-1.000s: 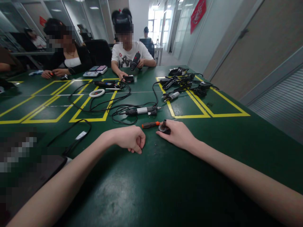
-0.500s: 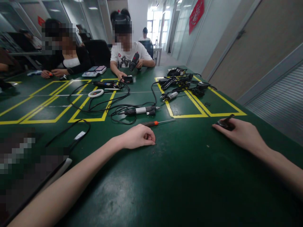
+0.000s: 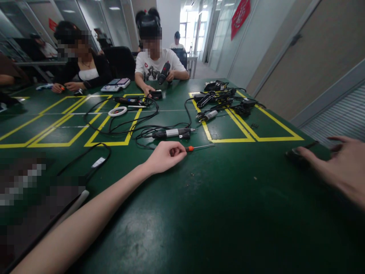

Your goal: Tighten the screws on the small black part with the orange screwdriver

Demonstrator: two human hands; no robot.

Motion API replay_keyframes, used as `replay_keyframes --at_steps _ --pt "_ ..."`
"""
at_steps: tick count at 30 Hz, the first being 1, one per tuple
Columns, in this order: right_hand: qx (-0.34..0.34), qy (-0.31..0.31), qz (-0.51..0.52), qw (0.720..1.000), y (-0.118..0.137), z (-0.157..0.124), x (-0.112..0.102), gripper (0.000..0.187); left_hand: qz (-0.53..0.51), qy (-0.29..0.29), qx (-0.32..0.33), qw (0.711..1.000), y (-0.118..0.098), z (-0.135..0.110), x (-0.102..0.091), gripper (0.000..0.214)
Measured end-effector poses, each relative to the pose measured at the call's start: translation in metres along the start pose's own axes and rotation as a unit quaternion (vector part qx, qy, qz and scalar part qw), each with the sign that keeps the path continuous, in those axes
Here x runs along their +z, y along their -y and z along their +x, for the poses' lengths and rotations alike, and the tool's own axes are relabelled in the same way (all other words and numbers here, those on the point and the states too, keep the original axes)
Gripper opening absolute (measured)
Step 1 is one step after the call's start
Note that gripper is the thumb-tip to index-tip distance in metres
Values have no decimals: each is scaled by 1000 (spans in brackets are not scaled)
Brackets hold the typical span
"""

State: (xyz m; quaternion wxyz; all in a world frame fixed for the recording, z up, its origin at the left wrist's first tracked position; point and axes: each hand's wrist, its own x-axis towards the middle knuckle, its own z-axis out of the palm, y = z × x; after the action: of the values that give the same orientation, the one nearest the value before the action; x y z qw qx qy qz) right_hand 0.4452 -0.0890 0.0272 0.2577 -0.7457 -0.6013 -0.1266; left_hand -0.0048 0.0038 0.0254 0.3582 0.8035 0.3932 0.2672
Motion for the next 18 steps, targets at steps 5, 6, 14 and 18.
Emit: replay_keyframes --at_steps 5,6,14,18 --pt "-99 50 108 988 92 -25 2 47 112 -77 38 990 17 3 -1 22" --pt "-177 113 146 967 117 -31 7 43 139 -79 49 986 20 3 0 23" --pt "-491 276 37 826 249 -40 48 40 251 -124 148 948 30 1 7 21" --pt "-536 282 41 794 245 -33 53 19 254 -132 151 946 28 2 9 21"
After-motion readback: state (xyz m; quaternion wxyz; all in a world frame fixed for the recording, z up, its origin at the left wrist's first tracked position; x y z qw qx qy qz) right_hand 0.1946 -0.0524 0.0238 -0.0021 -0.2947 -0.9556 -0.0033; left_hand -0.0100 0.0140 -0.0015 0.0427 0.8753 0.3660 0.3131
